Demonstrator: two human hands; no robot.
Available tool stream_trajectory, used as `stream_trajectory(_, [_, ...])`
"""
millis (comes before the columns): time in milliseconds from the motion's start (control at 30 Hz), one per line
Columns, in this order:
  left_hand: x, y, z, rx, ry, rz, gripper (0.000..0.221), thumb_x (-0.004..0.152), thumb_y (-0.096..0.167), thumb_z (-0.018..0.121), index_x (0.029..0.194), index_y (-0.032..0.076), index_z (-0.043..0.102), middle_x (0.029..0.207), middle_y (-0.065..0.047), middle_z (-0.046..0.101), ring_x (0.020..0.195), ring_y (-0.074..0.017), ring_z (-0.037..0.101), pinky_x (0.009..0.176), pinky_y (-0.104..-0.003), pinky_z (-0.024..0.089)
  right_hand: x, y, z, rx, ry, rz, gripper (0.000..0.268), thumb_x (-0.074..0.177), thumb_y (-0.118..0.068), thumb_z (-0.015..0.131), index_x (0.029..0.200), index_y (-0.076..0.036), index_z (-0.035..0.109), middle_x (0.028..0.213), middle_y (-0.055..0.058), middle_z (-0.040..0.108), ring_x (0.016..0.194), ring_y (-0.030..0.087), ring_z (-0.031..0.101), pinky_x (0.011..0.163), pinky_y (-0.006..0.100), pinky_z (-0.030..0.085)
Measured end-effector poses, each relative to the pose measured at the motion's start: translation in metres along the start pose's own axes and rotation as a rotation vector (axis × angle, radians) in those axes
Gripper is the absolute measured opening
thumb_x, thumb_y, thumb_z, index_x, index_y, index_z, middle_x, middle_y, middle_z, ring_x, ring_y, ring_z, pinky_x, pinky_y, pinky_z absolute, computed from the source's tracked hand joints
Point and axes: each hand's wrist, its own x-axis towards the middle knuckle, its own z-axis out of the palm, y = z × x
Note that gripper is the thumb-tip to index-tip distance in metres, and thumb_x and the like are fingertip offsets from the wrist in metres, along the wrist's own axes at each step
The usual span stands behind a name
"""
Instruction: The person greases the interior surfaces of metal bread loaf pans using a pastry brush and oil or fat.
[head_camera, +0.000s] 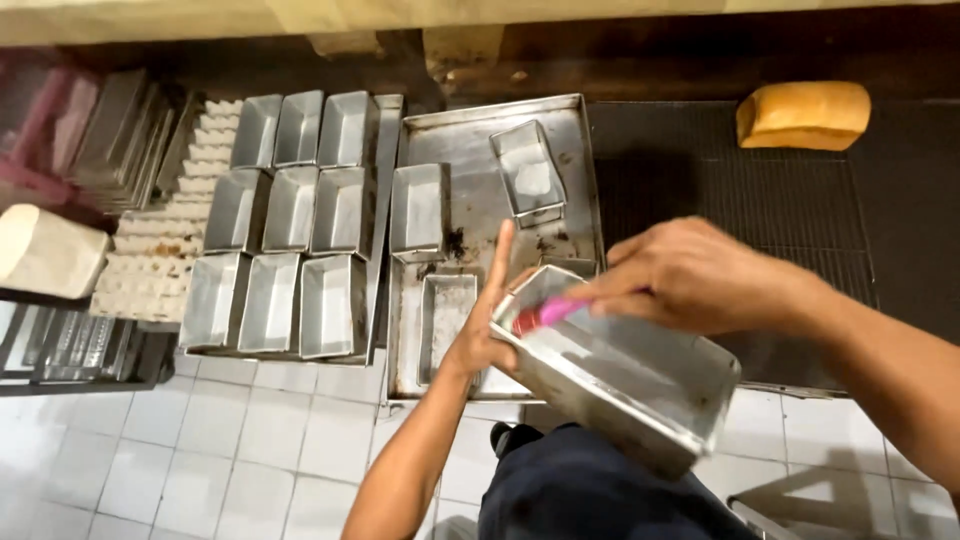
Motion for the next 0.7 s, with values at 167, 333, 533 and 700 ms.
stream_trajectory(167, [-0.01,-0.017,-0.014,-0.077,0.076,-0.007,0.161,0.059,0.072,0.091,0.17,0.009,-0.008,0.17,-0.02,0.023,0.152,-0.0228,0.04,0.129,-0.041,0.03,0.0,-0.032,-0.062,-0.374,-0.234,0.35,0.038,0.094,-0.046,0.061,0.132,-0.048,0.063,0.077,-0.002,0.067,0.059,0.018,0.063,0.061,0.036,0.05])
stream_trajectory(333, [-0.015,-0.035,-0.017,-0.001,0.055,-0.024,0.156,0.063,0.076,0.086,0.172,0.006,-0.001,0.183,-0.004,0.005,0.167,-0.013,0.02,0.137,-0.036,0.02,0.023,-0.04,-0.031,-0.44,-0.488,0.159,0.036,0.104,-0.041,0.055,0.096,-0.02,0.083,0.073,0.006,0.074,0.055,0.014,0.057,0.051,0.033,0.039])
stream_trajectory(533, [-0.019,-0.005,-0.015,-0.048,0.078,-0.106,0.154,0.063,0.068,0.088,0.169,0.012,-0.008,0.175,-0.019,0.013,0.151,-0.0295,0.038,0.127,-0.041,0.026,0.008,-0.069,-0.067,-0.375,-0.282,0.437,0.048,0.092,-0.05,0.05,0.139,-0.055,0.061,0.079,-0.001,0.072,0.055,0.023,0.064,0.052,0.041,0.05])
stream_trajectory(700, [-0.013,-0.005,-0.013,-0.017,0.096,-0.081,0.153,0.062,0.06,0.093,0.166,0.015,-0.01,0.176,-0.001,0.008,0.154,-0.0267,0.037,0.118,-0.045,0.042,0.009,0.015,0.022,-0.274,0.18,-0.22,0.035,0.1,-0.054,0.053,0.124,-0.038,0.073,0.084,0.006,0.073,0.059,0.017,0.066,0.049,0.03,0.05])
